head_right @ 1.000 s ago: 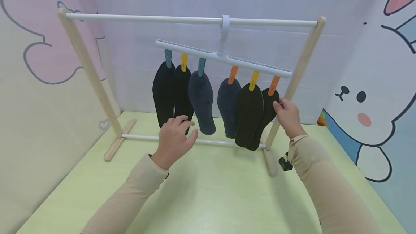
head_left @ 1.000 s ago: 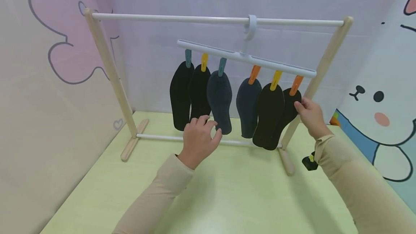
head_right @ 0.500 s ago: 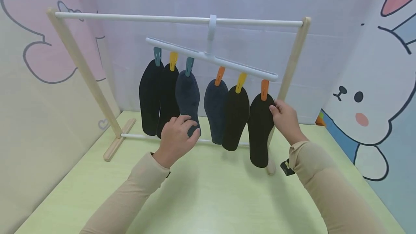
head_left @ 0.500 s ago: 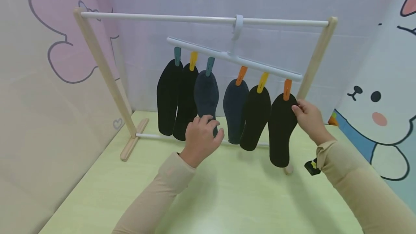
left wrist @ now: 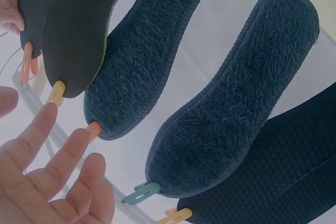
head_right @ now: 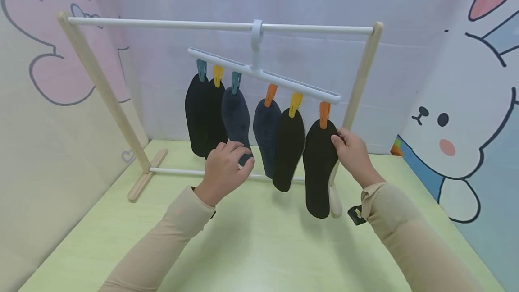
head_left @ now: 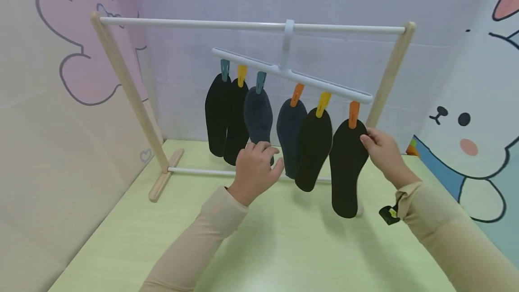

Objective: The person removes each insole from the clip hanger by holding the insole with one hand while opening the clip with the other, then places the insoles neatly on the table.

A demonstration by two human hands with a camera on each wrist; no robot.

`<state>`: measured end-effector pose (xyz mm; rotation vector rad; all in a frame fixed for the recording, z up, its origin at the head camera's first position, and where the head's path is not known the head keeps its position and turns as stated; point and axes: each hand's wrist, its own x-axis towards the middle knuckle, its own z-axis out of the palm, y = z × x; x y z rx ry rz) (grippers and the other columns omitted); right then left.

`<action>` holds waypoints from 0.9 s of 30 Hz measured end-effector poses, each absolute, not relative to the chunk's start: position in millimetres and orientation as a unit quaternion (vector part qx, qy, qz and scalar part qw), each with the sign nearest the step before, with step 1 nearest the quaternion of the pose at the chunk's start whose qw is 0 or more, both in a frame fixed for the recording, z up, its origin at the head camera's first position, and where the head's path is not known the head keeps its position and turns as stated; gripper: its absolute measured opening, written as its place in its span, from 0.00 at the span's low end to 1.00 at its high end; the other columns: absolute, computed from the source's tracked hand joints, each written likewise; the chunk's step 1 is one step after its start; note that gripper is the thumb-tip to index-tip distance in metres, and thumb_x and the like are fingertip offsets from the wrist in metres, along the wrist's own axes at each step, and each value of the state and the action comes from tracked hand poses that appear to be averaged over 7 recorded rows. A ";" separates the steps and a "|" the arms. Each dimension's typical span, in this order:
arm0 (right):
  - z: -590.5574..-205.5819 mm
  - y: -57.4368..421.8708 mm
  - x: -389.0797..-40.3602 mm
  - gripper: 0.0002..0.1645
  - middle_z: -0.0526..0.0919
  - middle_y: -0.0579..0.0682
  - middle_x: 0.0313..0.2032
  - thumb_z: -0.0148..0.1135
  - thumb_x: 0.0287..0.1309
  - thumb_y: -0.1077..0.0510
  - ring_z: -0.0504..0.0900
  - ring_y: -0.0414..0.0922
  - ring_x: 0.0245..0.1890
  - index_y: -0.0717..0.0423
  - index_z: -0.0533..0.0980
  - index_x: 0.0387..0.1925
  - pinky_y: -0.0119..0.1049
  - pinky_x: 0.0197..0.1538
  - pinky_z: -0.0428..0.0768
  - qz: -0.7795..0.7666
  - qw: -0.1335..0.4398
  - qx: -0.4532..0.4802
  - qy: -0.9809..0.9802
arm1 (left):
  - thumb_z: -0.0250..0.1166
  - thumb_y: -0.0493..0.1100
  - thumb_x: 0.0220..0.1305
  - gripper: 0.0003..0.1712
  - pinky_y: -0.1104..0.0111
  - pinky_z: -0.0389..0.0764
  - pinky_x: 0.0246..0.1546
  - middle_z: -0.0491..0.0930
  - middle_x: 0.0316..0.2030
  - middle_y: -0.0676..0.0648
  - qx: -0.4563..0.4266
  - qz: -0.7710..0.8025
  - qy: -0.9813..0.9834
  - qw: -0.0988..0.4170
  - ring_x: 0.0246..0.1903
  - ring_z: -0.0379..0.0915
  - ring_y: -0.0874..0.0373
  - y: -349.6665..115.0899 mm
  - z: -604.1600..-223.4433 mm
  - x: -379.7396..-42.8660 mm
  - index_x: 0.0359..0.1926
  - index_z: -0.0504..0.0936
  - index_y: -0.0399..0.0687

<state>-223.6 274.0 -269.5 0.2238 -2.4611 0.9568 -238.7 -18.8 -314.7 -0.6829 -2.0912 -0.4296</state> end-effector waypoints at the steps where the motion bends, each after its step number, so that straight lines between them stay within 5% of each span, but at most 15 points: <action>1: -268.1 275.0 -222.4 0.12 0.64 0.50 0.21 0.48 0.71 0.63 0.62 0.41 0.24 0.69 0.68 0.33 0.35 0.29 0.60 0.341 0.245 0.086 -0.904 | 0.66 0.45 0.56 0.09 0.62 0.74 0.22 0.83 0.34 0.45 -0.275 -0.172 -0.841 0.433 0.30 0.76 0.49 -18.2 -314.5 -238.8 0.32 0.88 0.45; 7: -259.9 286.1 -218.5 0.12 0.62 0.49 0.18 0.51 0.68 0.66 0.61 0.45 0.20 0.64 0.65 0.27 0.38 0.26 0.59 0.252 0.280 0.106 -0.920 | 0.66 0.44 0.55 0.08 0.62 0.74 0.22 0.83 0.33 0.46 -0.282 -0.176 -0.839 0.430 0.29 0.76 0.48 -15.9 -315.6 -240.0 0.32 0.88 0.46; 17: -261.5 286.2 -211.4 0.14 0.61 0.48 0.19 0.49 0.70 0.64 0.59 0.40 0.21 0.67 0.67 0.27 0.35 0.25 0.58 0.331 0.232 0.083 -0.911 | 0.68 0.44 0.54 0.07 0.63 0.76 0.24 0.84 0.32 0.47 -0.308 -0.173 -0.827 0.438 0.27 0.76 0.49 -5.0 -312.0 -241.0 0.31 0.88 0.46; 27: -267.2 271.4 -205.8 0.10 0.72 0.51 0.22 0.50 0.69 0.66 0.65 0.37 0.24 0.70 0.72 0.33 0.32 0.29 0.64 0.337 0.223 0.109 -0.908 | 0.65 0.44 0.60 0.09 0.63 0.74 0.25 0.85 0.34 0.47 -0.340 -0.216 -0.841 0.361 0.27 0.75 0.50 5.1 -296.1 -237.6 0.35 0.87 0.45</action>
